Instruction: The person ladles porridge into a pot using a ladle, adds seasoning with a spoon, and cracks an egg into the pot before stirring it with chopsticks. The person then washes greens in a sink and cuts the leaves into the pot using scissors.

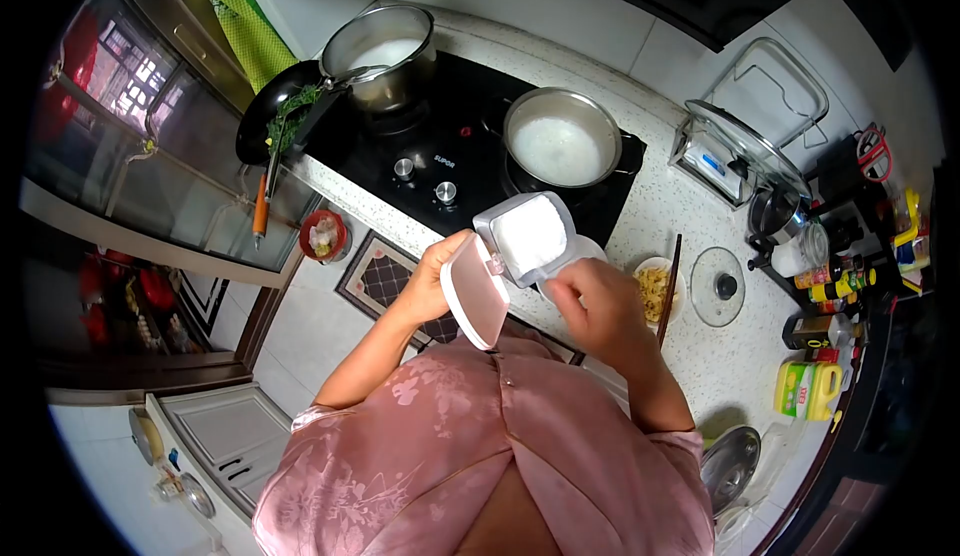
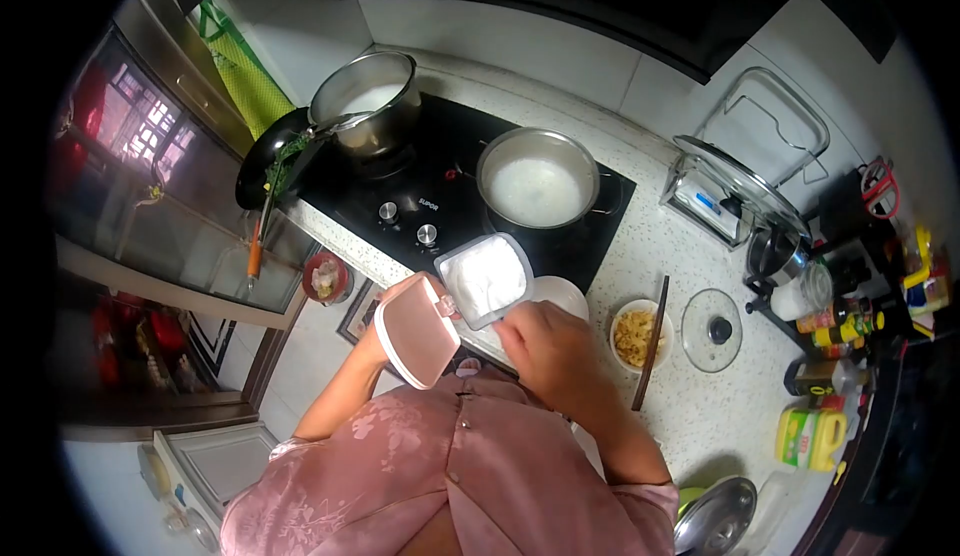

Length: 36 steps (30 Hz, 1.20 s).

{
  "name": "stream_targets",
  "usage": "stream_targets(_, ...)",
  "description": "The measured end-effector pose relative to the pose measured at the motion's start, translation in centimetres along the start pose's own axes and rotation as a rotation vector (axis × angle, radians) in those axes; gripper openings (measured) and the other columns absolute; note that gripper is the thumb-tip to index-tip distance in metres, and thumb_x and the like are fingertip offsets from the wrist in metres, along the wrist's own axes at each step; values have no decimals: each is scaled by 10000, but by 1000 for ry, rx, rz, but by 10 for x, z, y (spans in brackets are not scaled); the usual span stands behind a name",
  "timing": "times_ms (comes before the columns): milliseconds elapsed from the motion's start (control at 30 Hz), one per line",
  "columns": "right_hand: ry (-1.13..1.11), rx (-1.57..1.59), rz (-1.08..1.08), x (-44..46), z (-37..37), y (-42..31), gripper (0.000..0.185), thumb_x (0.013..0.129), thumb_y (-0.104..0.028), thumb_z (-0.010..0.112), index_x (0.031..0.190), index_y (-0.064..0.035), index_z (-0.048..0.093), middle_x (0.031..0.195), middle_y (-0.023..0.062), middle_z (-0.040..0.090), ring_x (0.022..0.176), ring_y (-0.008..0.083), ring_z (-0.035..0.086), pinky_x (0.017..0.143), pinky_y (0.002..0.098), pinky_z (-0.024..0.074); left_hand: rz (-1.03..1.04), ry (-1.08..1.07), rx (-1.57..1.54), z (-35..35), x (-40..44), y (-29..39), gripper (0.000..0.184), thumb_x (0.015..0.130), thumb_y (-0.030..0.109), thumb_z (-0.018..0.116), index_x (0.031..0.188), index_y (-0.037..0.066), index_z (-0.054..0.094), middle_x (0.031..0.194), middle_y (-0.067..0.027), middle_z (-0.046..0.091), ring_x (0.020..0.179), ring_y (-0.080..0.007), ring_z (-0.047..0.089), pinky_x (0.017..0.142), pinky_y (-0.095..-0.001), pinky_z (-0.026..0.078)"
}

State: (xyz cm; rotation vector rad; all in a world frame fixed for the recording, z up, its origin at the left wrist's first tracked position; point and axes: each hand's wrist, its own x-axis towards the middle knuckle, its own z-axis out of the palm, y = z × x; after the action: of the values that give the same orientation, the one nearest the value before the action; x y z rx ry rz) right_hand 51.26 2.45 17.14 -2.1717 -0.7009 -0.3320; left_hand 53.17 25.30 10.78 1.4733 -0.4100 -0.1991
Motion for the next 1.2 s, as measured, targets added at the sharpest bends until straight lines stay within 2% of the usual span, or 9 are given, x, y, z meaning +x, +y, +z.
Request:
stream_targets(167,10,-115,-81,4,5,7,108,748,-32,636,755,-27,528,673,121,548,590,278,553,515,340,418,-23,9,-52,2,-3,2,132,776,11,621,890,48,567,803,35,579,767,-40,528,695,-202,435)
stream_targets(267,-118,-95,-150,2,7,4,104,742,-22,631,749,-28,528,678,118,548,618,274,562,518,338,422,-44,14,-4,1,-4,0,133,777,11,623,891,48,567,809,32,583,768,-42,532,699,-205,439)
stream_targets(367,-20,-50,-82,2,4,4,109,755,-30,629,752,-18,521,661,122,546,585,261,560,513,317,420,-66,33,0,1,-7,2,135,779,10,623,895,47,567,809,34,585,772,-38,528,701,-207,440)
stream_targets(467,-28,64,74,0,7,10,106,805,-40,599,754,-10,511,615,86,551,518,178,538,482,275,397,-1,19,5,-1,-7,-2,120,791,16,615,895,52,567,816,42,581,776,-32,523,702,-205,439)
stream_targets(533,-71,432,317,-9,19,19,118,863,-57,536,760,-9,505,586,39,547,484,83,488,453,222,358,0,32,2,0,-7,0,117,795,20,613,897,49,565,821,41,580,777,-31,522,703,-203,438)
stream_targets(567,-73,433,316,-9,21,19,118,863,-57,536,760,-9,505,586,39,547,484,83,488,453,222,358,-2,45,-2,1,-7,0,114,800,24,611,899,47,562,826,41,579,777,-31,521,704,-202,437)
stream_targets(633,3,725,511,-7,23,19,145,892,-67,490,755,-23,502,579,7,532,481,31,440,434,184,322,-10,51,-42,1,-8,-3,125,804,26,608,919,42,562,836,36,584,782,-33,526,709,-204,440)
stream_targets(733,50,671,605,-4,18,28,153,895,-73,483,747,-35,498,559,9,524,451,27,408,428,170,308,-15,62,-116,1,-9,-9,155,813,30,599,964,35,562,854,28,593,793,-40,538,720,-208,448)
stream_targets(1200,49,666,555,-3,20,36,162,887,-71,497,727,-43,498,539,0,518,441,19,402,421,165,305,-8,47,-236,4,-7,-17,163,839,17,550,1001,27,563,862,26,606,791,-32,543,715,-200,452)
